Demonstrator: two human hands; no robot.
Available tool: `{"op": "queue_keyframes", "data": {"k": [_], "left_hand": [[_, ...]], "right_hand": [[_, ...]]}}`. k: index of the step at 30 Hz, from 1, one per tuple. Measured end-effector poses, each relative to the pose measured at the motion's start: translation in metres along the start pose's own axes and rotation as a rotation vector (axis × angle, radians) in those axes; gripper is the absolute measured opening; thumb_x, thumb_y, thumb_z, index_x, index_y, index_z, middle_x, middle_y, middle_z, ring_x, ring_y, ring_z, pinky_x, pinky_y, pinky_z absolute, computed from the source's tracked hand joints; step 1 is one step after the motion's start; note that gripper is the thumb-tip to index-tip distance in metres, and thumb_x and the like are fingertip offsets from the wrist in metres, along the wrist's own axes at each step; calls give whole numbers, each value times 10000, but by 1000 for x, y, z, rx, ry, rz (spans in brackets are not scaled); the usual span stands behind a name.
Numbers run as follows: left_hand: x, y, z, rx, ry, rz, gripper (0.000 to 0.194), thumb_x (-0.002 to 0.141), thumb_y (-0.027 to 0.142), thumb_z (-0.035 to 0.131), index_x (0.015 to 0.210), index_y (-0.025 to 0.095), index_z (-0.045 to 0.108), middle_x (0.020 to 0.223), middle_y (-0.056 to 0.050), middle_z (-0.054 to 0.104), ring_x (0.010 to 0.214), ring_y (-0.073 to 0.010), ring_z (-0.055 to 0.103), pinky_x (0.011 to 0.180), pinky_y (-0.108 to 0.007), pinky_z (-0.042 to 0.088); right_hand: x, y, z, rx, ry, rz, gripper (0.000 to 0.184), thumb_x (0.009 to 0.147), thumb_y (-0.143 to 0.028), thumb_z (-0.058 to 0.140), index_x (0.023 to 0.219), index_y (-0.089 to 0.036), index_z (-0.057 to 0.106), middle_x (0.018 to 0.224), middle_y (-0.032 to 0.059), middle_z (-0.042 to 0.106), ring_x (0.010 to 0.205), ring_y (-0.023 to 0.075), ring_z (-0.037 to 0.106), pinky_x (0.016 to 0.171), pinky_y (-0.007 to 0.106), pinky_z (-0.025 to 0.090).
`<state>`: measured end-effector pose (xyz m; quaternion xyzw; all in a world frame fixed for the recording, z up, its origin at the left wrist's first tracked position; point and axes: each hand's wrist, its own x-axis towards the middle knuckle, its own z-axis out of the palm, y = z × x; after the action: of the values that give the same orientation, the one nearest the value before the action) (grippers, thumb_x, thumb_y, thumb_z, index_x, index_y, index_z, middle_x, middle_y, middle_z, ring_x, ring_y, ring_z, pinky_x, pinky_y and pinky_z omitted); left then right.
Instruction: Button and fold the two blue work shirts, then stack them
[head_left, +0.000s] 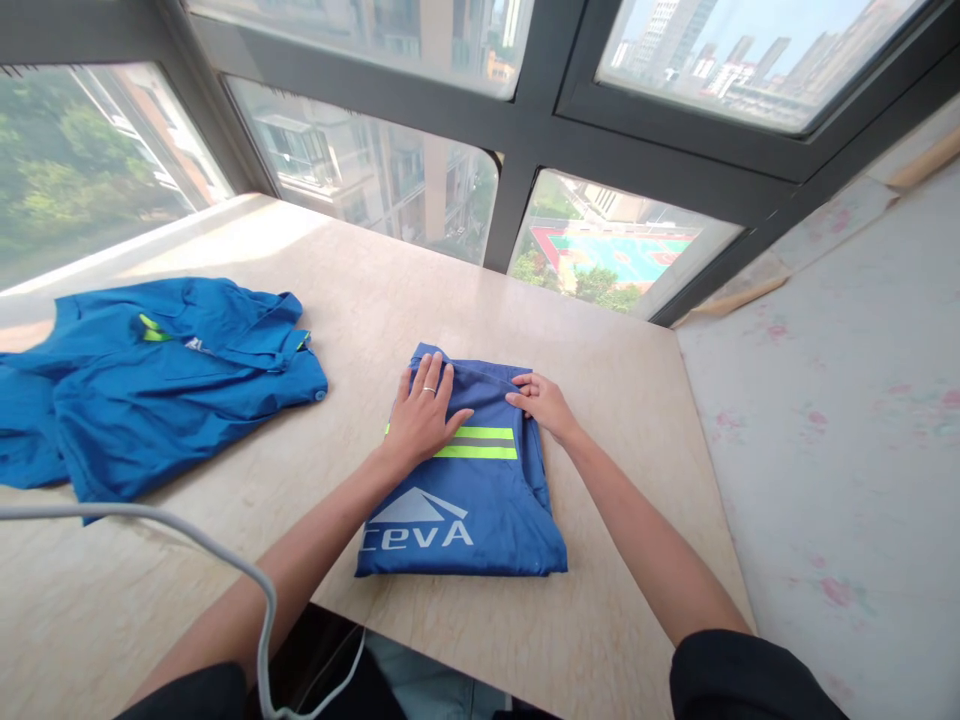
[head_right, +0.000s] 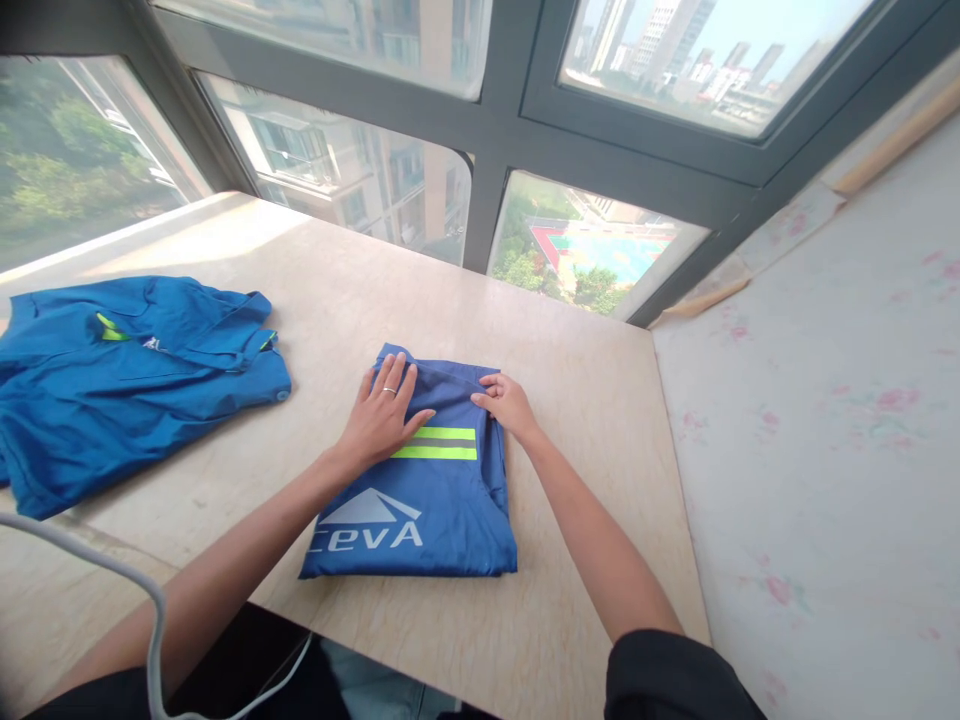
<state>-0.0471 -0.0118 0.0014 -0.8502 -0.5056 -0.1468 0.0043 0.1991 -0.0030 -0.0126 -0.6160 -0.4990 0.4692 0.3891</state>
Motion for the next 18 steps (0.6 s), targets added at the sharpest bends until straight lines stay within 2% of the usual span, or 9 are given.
{"op": "queue_keyframes", "data": {"k": [4, 7, 10, 12, 13, 15, 17, 18], "left_hand": [[17, -3, 0, -15, -9, -48, 745, 990, 546, 328, 1496, 1, 359, 1598, -244, 281, 1518, -360, 197, 1224, -571, 168], [17, -6, 0, -38, 2, -21, 711, 996, 525, 325, 1470, 0, 395, 1551, -242, 384, 1506, -325, 252, 1226, -521, 206], [12, -10, 4, -9, -20, -14, 692, 1002, 518, 311, 1501, 42, 369, 1548, -219, 402, 1504, -313, 262, 1218, -532, 218], [9, -11, 8, 22, -62, -15, 708, 997, 532, 312, 1521, 56, 342, 1580, -212, 348, 1515, -321, 229, 1208, -555, 226], [9, -12, 10, 36, -83, -14, 725, 992, 543, 317, 1527, 54, 329, 1594, -212, 316, 1520, -326, 210, 1203, -565, 231], [9, -11, 11, 58, -113, -9, 755, 985, 559, 321, 1535, 42, 306, 1612, -216, 269, 1527, -332, 180, 1193, -582, 241], [9, -12, 11, 69, -138, -7, 748, 988, 544, 318, 1538, 39, 295, 1618, -217, 248, 1530, -335, 167, 1184, -595, 253], [10, -12, 10, 67, -150, -6, 732, 989, 529, 322, 1538, 45, 301, 1619, -216, 247, 1530, -336, 168, 1178, -599, 261]], "right_hand": [[0, 3, -3, -53, 57, 14, 450, 653, -432, 753, 996, -179, 607, 673, -33, 593, 553, 120, 516, 466, 236, 398], [-1, 5, -3, -202, 136, -18, 339, 740, -395, 691, 988, -174, 624, 680, -17, 611, 587, 142, 551, 558, 279, 474], [-9, -2, 3, -499, 307, -201, 273, 841, -288, 584, 1069, -151, 649, 897, 78, 677, 796, 203, 636, 791, 372, 535], [-17, -14, 12, -723, 383, -400, 332, 901, -243, 515, 1190, -132, 635, 1153, 158, 649, 1050, 258, 622, 956, 425, 494], [-21, -20, 19, -823, 378, -500, 364, 931, -242, 488, 1252, -126, 615, 1272, 182, 605, 1181, 280, 571, 1025, 443, 452], [-25, -30, 34, -983, 270, -666, 426, 978, -285, 463, 1364, -129, 554, 1451, 186, 498, 1377, 298, 425, 1122, 461, 360], [-25, -33, 48, -1087, 106, -753, 506, 999, -353, 460, 1454, -134, 473, 1566, 171, 380, 1480, 295, 284, 1180, 473, 273], [-23, -31, 54, -1119, 37, -753, 551, 1002, -393, 457, 1484, -127, 436, 1595, 169, 334, 1504, 294, 236, 1198, 479, 238]]}}
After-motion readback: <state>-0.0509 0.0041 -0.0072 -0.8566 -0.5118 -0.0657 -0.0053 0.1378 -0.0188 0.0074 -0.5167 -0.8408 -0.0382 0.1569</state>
